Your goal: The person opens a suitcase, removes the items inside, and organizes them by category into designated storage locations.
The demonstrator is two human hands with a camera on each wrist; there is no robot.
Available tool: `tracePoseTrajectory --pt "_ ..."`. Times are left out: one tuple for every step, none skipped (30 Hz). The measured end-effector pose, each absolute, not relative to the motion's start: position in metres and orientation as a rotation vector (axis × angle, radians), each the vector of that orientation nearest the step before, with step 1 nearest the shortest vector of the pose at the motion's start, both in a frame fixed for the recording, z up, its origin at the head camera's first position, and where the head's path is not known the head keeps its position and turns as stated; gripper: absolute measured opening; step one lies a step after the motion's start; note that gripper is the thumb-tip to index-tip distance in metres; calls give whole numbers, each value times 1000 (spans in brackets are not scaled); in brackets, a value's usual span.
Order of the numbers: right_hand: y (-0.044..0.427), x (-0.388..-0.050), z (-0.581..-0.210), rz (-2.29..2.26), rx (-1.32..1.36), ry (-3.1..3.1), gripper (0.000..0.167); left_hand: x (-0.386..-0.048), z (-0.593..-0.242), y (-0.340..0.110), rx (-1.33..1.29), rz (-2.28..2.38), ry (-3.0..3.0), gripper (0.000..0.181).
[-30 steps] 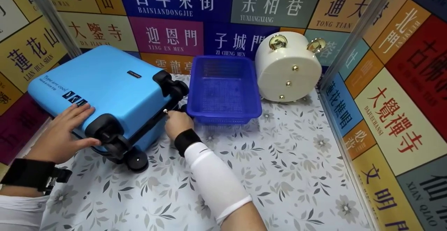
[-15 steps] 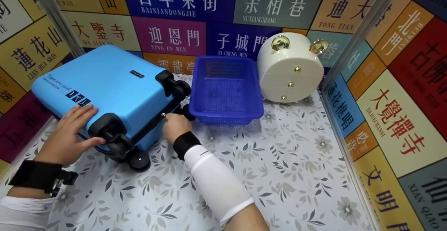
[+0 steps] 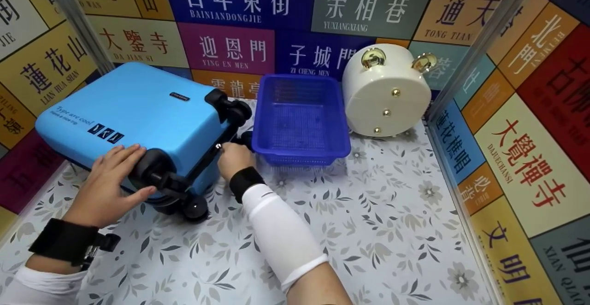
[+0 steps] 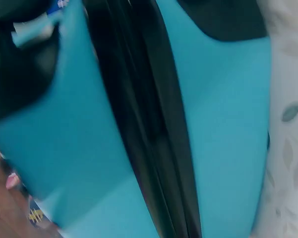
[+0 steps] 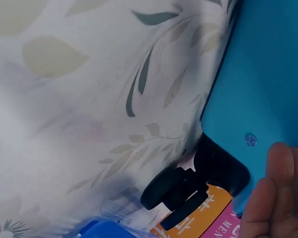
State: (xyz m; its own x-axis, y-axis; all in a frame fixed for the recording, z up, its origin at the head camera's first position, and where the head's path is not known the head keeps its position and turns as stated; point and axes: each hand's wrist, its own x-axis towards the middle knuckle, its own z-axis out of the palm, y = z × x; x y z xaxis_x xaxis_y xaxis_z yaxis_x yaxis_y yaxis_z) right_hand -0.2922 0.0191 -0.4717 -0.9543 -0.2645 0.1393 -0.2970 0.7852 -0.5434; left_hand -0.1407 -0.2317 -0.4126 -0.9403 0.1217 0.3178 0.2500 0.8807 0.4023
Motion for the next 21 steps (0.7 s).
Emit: tracePoseTrajectory --pt "20 -292 -472 895 456 -2923 26 -141 -410 -233 -309 -643 -2781 85" --pt "20 -292 -472 893 454 -2929 26 -142 -407 -235 -339 -640 -2798 85" --pt "20 -291 -472 894 454 -2933 25 -144 -405 -237 -365 -631 -2813 87" --pt "21 -290 -472 890 453 -2938 25 -146 -403 -240 -383 -617 -2825 88" --pt "21 -290 -472 889 456 -2942 25 -147 -401 -242 -398 -610 -2834 89" --pt "21 -289 -472 883 464 -2944 25 -149 -400 -245 -408 -606 -2838 90" --pt "22 -288 -472 895 474 -2944 26 -151 -400 -246 -416 -605 -2840 90" --pt "22 -287 -472 913 486 -2946 26 -152 -401 -247 -417 -610 -2837 90" --pt "22 -286 -472 925 497 -2950 26 -153 -402 -248 -413 -623 -2830 90" --pt "22 -285 -473 930 512 -2950 25 -154 -403 -248 -405 -637 -2821 89" --pt "22 -284 -473 945 523 -2952 25 -154 -405 -248 -396 -650 -2810 89" --pt "22 -283 -473 958 535 -2950 25 -154 -407 -247 -389 -661 -2798 88" --pt "21 -282 -473 969 543 -2947 25 -155 -408 -246 -385 -666 -2789 88" --pt "22 -281 -473 960 549 -2948 25 -155 -410 -244 -381 -667 -2781 88" --pt "22 -280 -473 950 554 -2948 24 -156 -411 -242 -376 -664 -2775 88" --pt "22 -280 -474 946 557 -2947 25 -156 -412 -241 -372 -657 -2771 88" --pt "22 -279 -474 947 557 -2947 25 -156 -413 -239 -365 -651 -2768 88" --pt "23 -278 -475 928 563 -2944 26 -157 -414 -237 -358 -645 -2765 88" --pt "23 -277 -475 917 565 -2942 26 -158 -415 -234 -348 -638 -2764 88" --pt "23 -276 -475 913 566 -2941 27 -159 -416 -232 -338 -631 -2763 88" --pt "23 -274 -476 907 572 -2937 27 -161 -416 -230 -328 -625 -2763 88"
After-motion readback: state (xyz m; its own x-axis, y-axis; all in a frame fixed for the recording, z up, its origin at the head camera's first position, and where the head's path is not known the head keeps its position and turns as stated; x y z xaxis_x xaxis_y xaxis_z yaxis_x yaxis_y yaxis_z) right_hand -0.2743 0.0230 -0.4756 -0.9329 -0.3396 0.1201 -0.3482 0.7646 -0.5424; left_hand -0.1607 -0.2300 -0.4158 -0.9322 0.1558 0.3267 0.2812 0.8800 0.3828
